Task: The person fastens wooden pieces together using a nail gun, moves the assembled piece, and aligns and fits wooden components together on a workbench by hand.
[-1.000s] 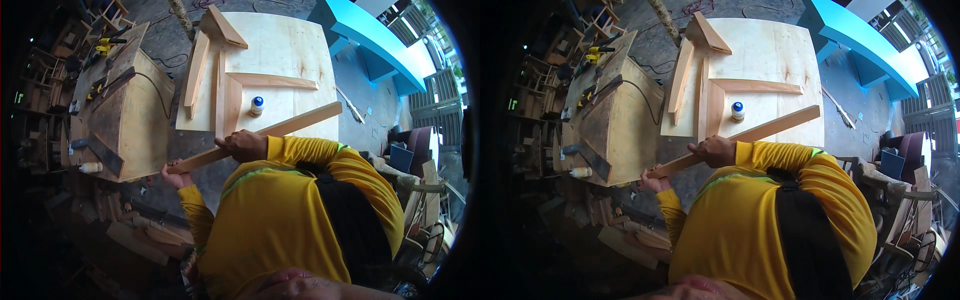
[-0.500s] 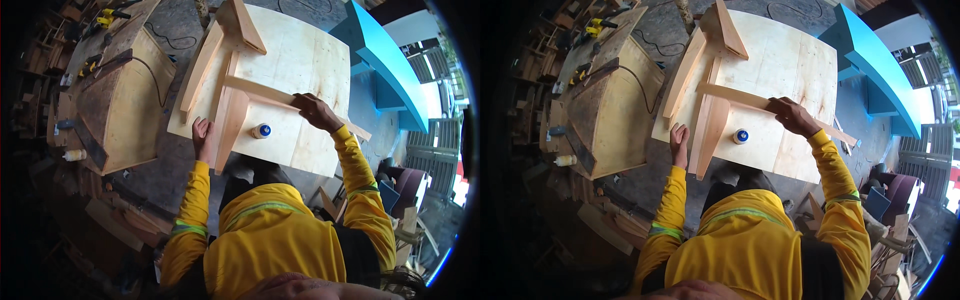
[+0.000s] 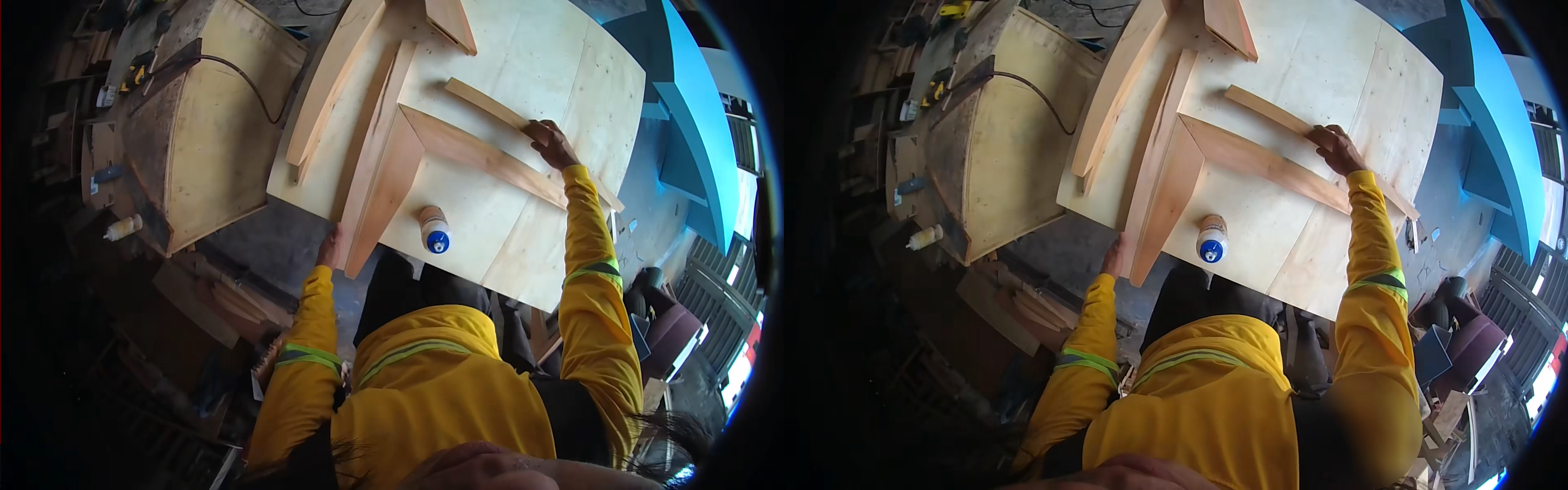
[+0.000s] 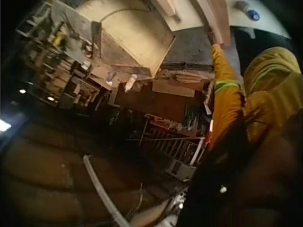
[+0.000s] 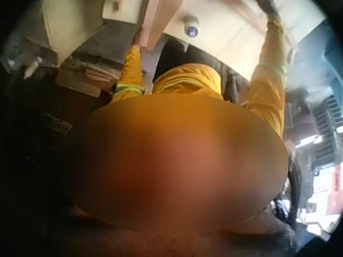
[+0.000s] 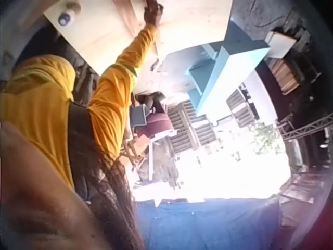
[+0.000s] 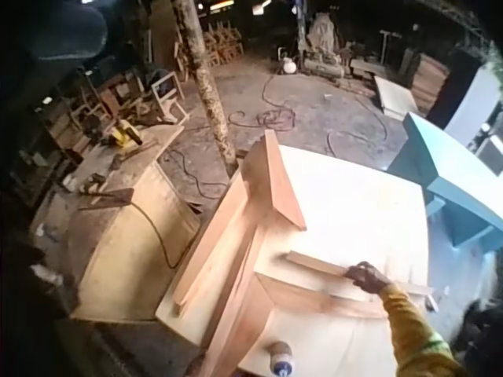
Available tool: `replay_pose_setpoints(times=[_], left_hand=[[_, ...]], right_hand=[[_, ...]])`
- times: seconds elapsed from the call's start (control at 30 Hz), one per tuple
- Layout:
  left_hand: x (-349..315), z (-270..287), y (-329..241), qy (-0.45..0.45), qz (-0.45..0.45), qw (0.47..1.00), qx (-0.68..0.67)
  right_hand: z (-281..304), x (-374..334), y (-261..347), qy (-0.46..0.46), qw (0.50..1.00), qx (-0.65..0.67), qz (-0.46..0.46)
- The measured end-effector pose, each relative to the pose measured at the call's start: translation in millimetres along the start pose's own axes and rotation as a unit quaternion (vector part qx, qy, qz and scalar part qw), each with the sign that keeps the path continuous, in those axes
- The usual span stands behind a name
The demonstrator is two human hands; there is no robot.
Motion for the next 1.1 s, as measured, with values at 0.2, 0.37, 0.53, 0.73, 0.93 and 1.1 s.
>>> replay_pose_setpoints(times=[0.2,0.37,0.53,0.73,0.93,1.1], left_hand=[[-4.0,4.3,21.1,0.024,-0.007,1.0,0.011],[-10.9,19.7,66.7,0.0,0.01,1.0,0.017],[-25.6,37.3,118.2,-0.038,-0.048,0.995,0.077],[-58.3,44.1,20.5,-0.212,-0.228,0.946,0.096],[-25.5,16.9,-163.3,-0.221,-0.312,0.924,0.018],[26.6,-9.8,-198.0,-0.198,-0.235,0.951,0.032]], right_hand=[[-1.1,10.7,0.3,0.032,0.998,0.05,-0.035],[-3.5,3.8,-2.5,0.005,0.997,0.043,-0.057],[-2.7,9.7,1.0,0.015,0.995,0.052,-0.084],[-7.8,-10.3,-22.1,0.025,0.988,0.064,-0.137],[-15.8,36.5,88.9,-0.056,0.997,-0.043,-0.034],[-67.4,61.3,153.2,0.048,0.998,-0.05,0.014]])
Point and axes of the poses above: each hand's wrist, its own x-axis towards the middle knuckle, its own z-axis out of the back of the hand, y = z × x, the point moved 5 cm from there along x, towards the middle knuckle, and after that the axes turned 15 degrees about z, right-handed, at the moved point
